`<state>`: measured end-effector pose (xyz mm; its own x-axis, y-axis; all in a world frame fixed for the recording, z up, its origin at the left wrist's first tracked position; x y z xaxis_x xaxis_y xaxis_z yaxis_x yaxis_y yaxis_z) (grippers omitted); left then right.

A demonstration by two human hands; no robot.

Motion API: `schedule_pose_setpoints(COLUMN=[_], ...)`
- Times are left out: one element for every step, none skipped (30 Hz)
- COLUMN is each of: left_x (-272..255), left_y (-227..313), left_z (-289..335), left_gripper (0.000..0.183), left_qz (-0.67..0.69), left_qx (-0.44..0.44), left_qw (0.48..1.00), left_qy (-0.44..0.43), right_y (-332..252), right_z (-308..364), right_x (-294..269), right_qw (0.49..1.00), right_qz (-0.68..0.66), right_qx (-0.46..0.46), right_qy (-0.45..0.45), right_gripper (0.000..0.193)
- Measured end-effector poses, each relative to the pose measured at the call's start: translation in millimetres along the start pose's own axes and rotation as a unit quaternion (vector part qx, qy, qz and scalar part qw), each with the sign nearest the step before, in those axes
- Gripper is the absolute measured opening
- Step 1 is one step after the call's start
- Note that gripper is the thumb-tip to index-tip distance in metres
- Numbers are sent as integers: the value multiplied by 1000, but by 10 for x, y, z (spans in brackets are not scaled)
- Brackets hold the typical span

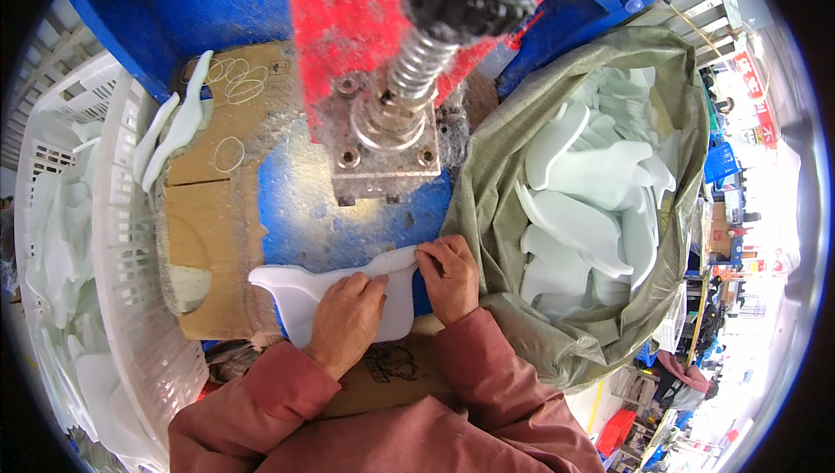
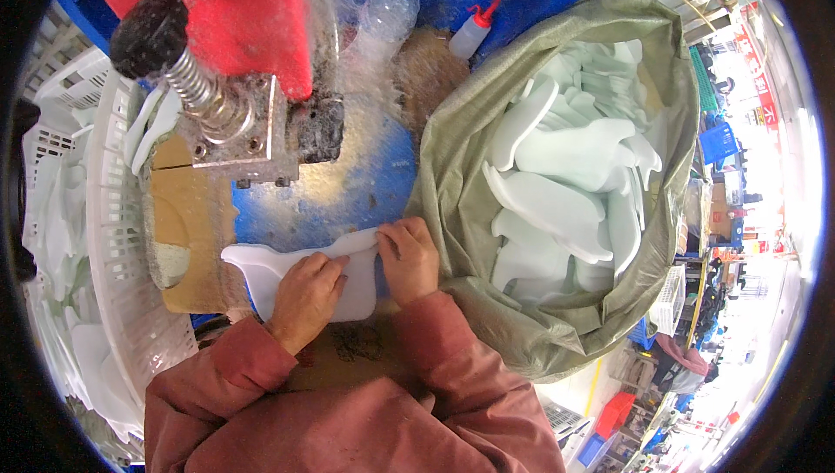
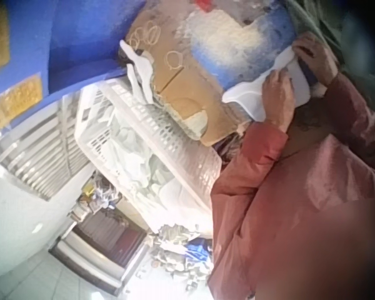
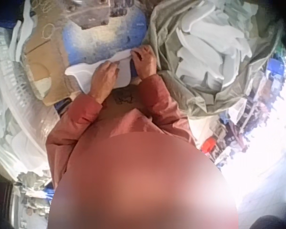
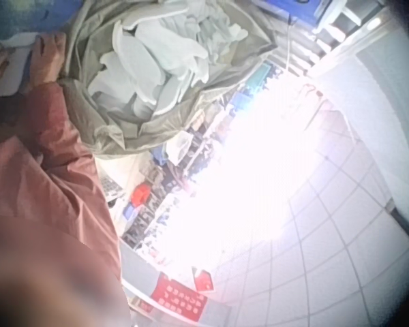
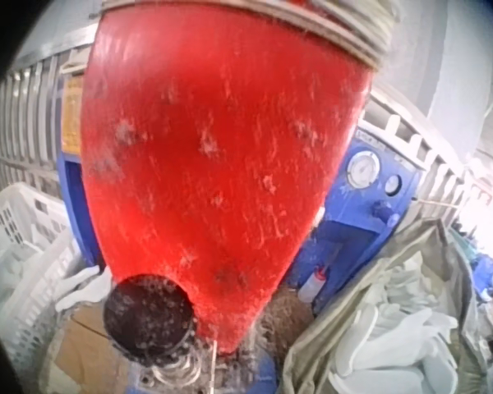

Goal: The person repeatedly picks white fabric mask blanks from a sack, places them under a press on a blue and red sewing machine, and folds the edges before pressing. Finished masks are placed into a white basket. The cycle repeats throughout the clip.

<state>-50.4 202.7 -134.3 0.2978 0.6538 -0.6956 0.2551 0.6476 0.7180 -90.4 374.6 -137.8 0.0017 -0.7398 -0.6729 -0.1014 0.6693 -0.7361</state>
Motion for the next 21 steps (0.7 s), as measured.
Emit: schedule_pose_setpoints(left_x=[10,28,40,70,97,86,136,145,150,151,117,135,108,117,138,132,136,148,177,226,274], left_y=[-16,-32,-51,-73,-94,-124,-164,-191,-219,-252,-263,-284,-301,-313,-345,-360,-381,-406,-417,-449,-480], left_z=[3,6,16,23,25,39,31,24,18,12,12,6,2,-27,-30,-21,-6,14,31,40,35], left_gripper=[24,24,24,21,19,17,14,11,13,15,15,15,16,17,20,21,21,22,20,20,20], left_qz=[6,12,13,42,65,79,90,89,115,135,147,165,183,199,224,229,236,247,249,252,257], left_qx=[-4,-7,-11,-8,-5,1,-11,-15,-22,-32,-25,-37,-35,-41,-56,-51,-43,-32,-8,6,24], left_qw=[1000,1000,1000,999,998,997,996,996,993,990,989,985,982,979,972,972,971,968,968,968,966], left_qy=[-4,-6,-3,-10,-8,11,-6,0,5,3,13,-10,-9,-19,-38,-32,-24,-11,-1,3,12], right_y=[15,42,77,114,155,180,246,294,339,370,357,339,320,281,271,297,329,393,464,605,738], right_z=[1,1,3,-13,-23,-41,-52,-61,-77,-76,-110,-98,-127,-162,-167,-167,-167,-168,-157,-147,-162], right_x=[3,8,22,38,35,47,63,88,102,105,105,78,86,85,63,46,17,-2,-15,-5,31], right_qw=[1000,1000,1000,998,996,994,992,988,984,980,981,983,984,984,981,977,983,988,992,989,978], right_qz=[5,9,20,46,78,100,109,113,112,115,100,99,87,103,130,159,121,80,24,-43,-127], right_qx=[-4,-8,-9,-14,-13,-19,9,31,55,77,68,61,51,8,-10,-12,-21,-14,-10,42,89], right_qy=[0,-3,-16,-29,-35,-44,-70,-100,-125,-145,-150,-143,-147,-143,-144,-144,-134,-129,-127,-132,-140], right_gripper=[8,8,8,11,13,15,17,20,22,21,19,17,16,15,15,14,15,15,16,16,17])
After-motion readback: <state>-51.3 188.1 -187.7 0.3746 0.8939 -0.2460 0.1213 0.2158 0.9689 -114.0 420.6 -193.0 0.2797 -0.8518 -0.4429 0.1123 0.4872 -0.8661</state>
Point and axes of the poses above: each hand's wrist, its own z-axis away from the middle knuckle, its own x-axis out of the palm, y = z × x, the point moved 7 cm from there along -z, towards the middle knuckle, and after that the axes turned 9 degrees about -y, right-handed, at the moved point
